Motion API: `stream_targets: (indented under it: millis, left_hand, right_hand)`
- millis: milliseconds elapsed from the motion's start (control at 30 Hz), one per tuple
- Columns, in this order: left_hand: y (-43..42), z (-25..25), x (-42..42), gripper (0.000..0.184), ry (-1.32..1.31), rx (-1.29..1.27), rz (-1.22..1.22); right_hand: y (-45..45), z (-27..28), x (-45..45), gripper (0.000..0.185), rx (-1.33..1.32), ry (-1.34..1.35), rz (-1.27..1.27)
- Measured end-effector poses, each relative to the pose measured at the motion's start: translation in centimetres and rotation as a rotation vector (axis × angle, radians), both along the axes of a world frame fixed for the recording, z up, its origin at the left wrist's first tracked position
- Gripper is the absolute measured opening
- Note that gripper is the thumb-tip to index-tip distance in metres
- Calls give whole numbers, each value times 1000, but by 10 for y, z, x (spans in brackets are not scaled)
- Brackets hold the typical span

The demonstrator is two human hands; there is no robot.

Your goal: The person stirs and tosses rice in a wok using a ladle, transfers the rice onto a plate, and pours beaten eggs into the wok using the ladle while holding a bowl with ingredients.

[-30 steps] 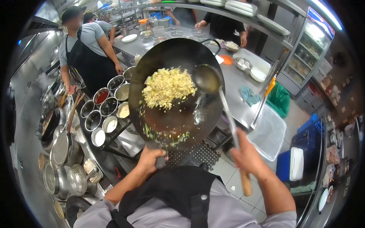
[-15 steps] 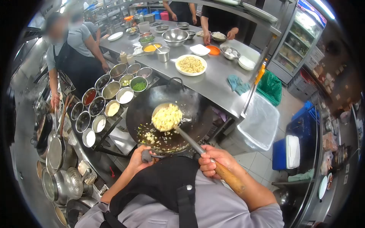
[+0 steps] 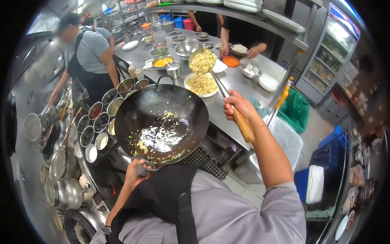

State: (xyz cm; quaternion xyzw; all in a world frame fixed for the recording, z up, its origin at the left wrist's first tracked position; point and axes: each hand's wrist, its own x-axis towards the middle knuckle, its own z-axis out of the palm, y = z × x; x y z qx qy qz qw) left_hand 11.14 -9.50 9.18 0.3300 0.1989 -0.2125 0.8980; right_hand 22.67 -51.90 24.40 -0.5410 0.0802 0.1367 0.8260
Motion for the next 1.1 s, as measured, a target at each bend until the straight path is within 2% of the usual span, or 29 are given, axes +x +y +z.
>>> stream_targets:
  millis: [67, 167, 300, 467, 567, 700, 767, 800, 867, 1000, 1100]
  left_hand:
    - [-6, 7, 0, 18, -19, 239, -28]
    - [-13, 11, 0, 15, 34, 172, 18]
    - [-22, 0, 2, 13, 17, 75, 124]
    - [-17, -5, 1, 14, 53, 1, 154]
    - [-19, 9, -3, 14, 42, 64, 147]
    - [-10, -5, -2, 15, 49, 32, 154]
    - [-3, -11, -5, 15, 29, 47, 143]
    - [0, -12, -6, 15, 27, 45, 141]
    - [5, -11, -9, 15, 2, 84, 120]
    - [9, -3, -15, 14, 0, 164, 115]
    - [19, -10, -15, 13, -5, 153, 110]
  right_hand:
    - [-19, -28, 35, 41, -83, -16, 12]
    - [-43, -93, 79, 54, -420, -67, 29]
    - [-61, -136, 83, 55, -395, 19, 80]
    - [-68, -130, 83, 57, -404, -22, 52]
    - [-50, -133, 79, 63, -654, -161, -21]
    - [-39, -140, 82, 68, -743, -228, -58]
    - [-29, -141, 74, 69, -1081, -255, -84]
    - [-28, -145, 76, 69, -1083, -256, -87]
    - [-21, -146, 77, 68, -1321, -365, -140]
    - [-13, -134, 66, 68, -1434, -340, -170]
    - [-17, -134, 67, 68, -1446, -449, -193]
